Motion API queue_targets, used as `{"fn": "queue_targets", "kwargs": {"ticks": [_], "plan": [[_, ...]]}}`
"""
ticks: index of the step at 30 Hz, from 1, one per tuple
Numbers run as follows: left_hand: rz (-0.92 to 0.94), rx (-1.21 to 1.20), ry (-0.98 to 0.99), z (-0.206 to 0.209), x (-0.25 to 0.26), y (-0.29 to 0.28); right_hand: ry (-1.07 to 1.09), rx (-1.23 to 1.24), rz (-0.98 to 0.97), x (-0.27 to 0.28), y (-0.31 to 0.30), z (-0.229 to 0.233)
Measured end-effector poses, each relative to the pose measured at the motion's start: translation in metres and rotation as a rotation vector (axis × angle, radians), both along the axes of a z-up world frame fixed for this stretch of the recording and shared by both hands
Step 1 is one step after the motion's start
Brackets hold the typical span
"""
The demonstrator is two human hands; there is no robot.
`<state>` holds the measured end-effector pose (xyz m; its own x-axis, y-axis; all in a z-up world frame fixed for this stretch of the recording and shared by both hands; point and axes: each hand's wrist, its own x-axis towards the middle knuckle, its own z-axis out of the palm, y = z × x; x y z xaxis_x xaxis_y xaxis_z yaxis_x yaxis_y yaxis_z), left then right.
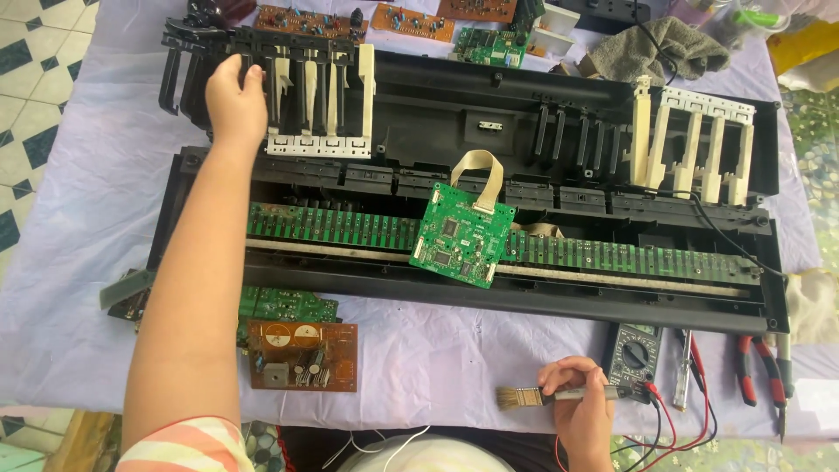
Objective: The person cleans the internal components of a disassembled electronic device, likely a keyboard, using a brush. They systematically brush the main circuit board, the key mechanism housing, and other smaller circuit boards laid out on the table.
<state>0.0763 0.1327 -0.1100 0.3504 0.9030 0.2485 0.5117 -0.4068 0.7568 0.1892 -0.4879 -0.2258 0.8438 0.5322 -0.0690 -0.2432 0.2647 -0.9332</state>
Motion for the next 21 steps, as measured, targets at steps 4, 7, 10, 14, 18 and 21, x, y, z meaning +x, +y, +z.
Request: {"fn": "queue_targets", "kwargs": {"ticks": [4,7,10,14,18,21], "plan": [[0.060,-0.057,0.063,-0.030,0.007,0.013,0.011,-0.032,-0.006,0.000,0.002,0.004],[0.164,-0.149,-0.025,-0.019,0.008,-0.003,-0.004,-0.004,0.002,0.001,0.002,0.004],[0.070,0.009,-0.016,-0.005,-0.003,-0.031,0.010,-0.003,0.000,0.000,0.001,0.003],[-0.063,0.130,-0.079,0.031,-0.023,-0.102,0.007,-0.046,-0.015,-0.002,0.000,0.006],[-0.251,0.376,-0.004,0.054,-0.065,-0.184,-0.061,-0.172,0.040,-0.002,0.006,0.027],[-0.309,0.604,0.070,0.058,-0.089,-0.243,0.147,-0.253,-0.226,0.011,0.018,0.064]]}}
